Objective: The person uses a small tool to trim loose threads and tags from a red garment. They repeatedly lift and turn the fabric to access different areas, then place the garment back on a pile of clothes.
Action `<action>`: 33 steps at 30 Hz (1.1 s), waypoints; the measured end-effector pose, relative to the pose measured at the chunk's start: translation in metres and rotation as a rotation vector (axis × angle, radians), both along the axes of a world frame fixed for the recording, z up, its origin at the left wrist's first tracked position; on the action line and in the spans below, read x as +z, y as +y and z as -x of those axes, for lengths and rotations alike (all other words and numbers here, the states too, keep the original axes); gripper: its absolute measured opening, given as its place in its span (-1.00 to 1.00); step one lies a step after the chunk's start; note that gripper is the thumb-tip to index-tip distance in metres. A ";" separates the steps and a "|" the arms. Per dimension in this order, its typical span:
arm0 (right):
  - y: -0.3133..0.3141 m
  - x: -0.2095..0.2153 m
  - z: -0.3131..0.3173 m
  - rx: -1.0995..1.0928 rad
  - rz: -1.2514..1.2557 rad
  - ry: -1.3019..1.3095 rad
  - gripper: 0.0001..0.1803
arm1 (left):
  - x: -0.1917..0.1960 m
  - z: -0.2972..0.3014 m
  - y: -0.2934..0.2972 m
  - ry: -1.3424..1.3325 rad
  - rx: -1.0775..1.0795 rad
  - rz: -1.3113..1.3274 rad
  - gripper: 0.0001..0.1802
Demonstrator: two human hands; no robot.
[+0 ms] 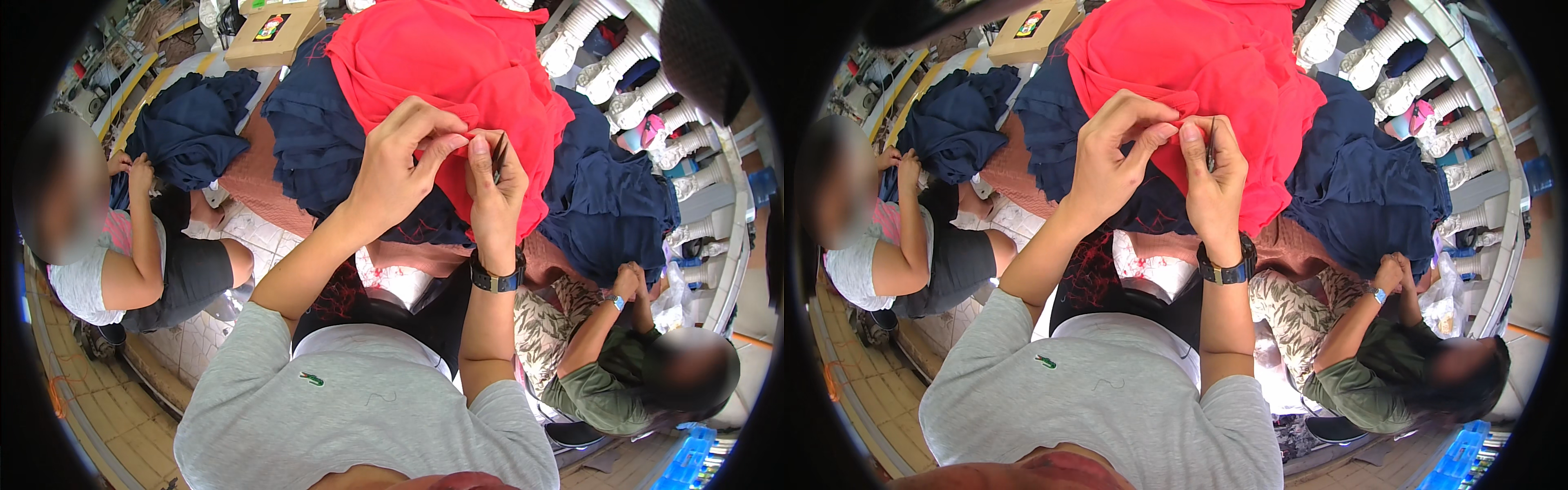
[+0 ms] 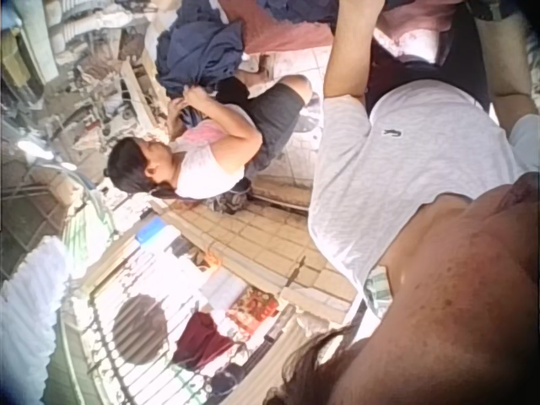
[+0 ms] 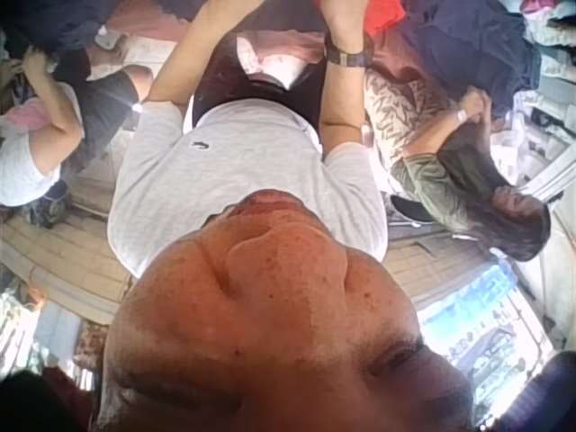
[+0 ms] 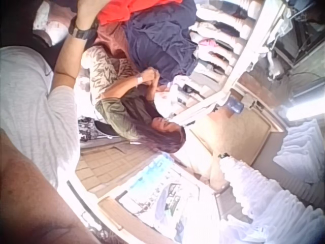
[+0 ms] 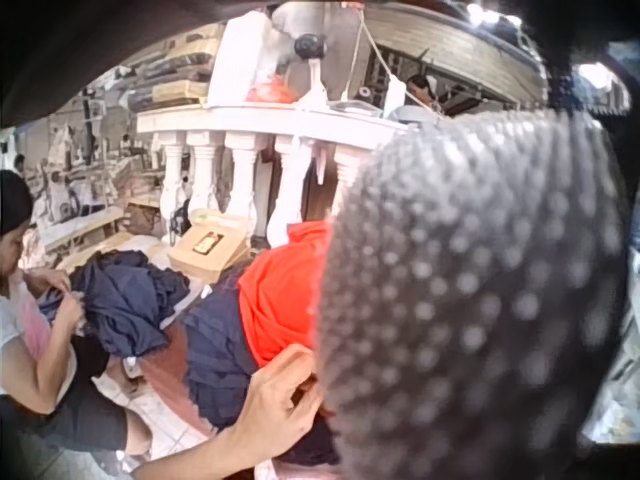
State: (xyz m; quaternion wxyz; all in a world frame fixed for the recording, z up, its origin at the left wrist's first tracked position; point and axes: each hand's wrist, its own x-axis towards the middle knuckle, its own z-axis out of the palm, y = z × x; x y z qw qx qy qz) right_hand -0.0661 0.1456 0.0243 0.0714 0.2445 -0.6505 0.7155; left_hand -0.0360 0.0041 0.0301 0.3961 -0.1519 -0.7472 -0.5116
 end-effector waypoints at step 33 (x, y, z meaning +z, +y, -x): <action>0.005 -0.011 -0.032 -0.234 0.041 0.056 -0.49 | 0.002 -0.010 -0.025 -0.162 -0.252 -0.259 -0.80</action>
